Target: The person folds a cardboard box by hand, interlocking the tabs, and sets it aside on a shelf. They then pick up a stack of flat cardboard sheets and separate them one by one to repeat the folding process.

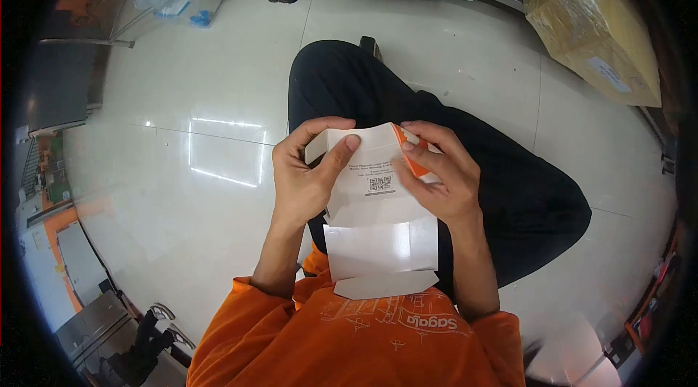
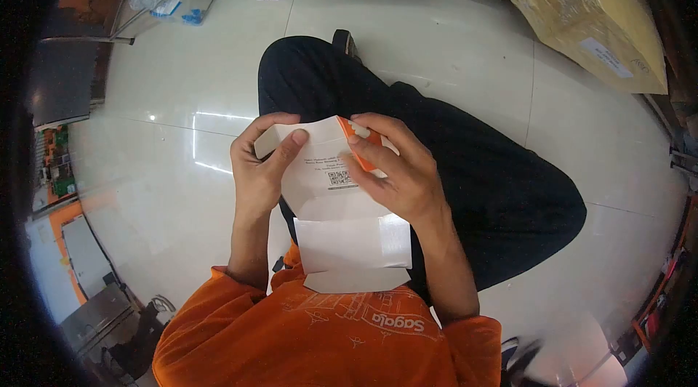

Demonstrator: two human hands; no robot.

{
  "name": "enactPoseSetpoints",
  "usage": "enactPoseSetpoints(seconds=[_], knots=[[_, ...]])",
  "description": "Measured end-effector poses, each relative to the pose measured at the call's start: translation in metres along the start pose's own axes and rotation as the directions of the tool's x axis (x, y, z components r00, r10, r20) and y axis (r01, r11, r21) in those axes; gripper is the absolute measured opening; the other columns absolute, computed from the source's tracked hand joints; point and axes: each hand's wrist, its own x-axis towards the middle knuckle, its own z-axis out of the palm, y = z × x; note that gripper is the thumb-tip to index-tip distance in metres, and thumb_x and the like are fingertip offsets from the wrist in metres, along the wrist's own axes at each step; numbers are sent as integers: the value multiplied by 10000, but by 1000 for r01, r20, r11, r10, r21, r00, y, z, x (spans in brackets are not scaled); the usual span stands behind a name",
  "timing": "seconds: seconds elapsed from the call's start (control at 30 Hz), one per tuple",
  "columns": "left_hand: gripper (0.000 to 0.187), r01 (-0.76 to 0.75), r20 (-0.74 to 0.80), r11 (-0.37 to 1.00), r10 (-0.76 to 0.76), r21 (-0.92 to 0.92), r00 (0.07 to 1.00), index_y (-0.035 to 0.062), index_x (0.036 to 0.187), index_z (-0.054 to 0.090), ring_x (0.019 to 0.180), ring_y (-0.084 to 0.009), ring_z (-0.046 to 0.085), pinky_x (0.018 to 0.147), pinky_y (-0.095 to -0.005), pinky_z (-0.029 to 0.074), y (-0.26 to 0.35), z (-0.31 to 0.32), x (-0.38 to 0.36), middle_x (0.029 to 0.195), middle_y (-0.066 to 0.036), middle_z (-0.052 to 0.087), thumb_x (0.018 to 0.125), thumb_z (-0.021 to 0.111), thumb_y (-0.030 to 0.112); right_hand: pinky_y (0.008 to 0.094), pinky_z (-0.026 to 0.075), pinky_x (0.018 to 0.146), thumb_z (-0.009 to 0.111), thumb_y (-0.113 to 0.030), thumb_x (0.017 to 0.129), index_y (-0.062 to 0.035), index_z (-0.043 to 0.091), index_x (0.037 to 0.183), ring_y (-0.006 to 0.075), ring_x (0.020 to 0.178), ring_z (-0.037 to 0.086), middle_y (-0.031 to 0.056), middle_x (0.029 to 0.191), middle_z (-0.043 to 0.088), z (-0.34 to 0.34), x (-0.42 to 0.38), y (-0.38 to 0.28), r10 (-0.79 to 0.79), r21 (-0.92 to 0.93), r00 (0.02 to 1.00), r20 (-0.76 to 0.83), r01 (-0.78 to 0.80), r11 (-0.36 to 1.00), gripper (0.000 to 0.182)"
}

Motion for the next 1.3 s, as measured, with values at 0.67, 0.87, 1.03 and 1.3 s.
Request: enactPoseSetpoints(seconds=[0.67,0.87,1.03,1.3], knots=[[189,-141,62,988,138,64,989,-2,1058,712,834,-111,664,737,-237,532,-4,12,-8,964,-106,722,872,674,2,289,526,652,723,22,795,26,663,987,243,755,677,143,857,672,2,4,-16,288,-70,955,-63,-292,954,201],[332,-464,174,847,431,259,885,6,1106,700,883,-182,687,755,-254,545,-14,6,-8,1021,-152,701,806,622,-114,252,542,669,701,-25,858,32,708,957,171,760,710,147,863,727,-12,7,-17,418,49,907,-50,-415,908,115],[449,-551,216,786,508,281,834,-4,1162,672,970,-248,674,843,-289,531,-17,3,-11,1162,-167,651,745,598,-153,232,522,652,713,-57,862,25,707,961,133,734,688,126,835,723,-9,5,-17,466,113,882,-65,-457,882,129],[590,-473,349,877,419,85,838,-10,1389,469,1230,-327,555,1045,-379,412,-24,-5,-7,1314,-242,564,820,615,-62,228,502,662,731,-100,861,17,706,964,95,734,648,89,834,717,-5,4,-11,599,154,790,-130,-580,800,158]])
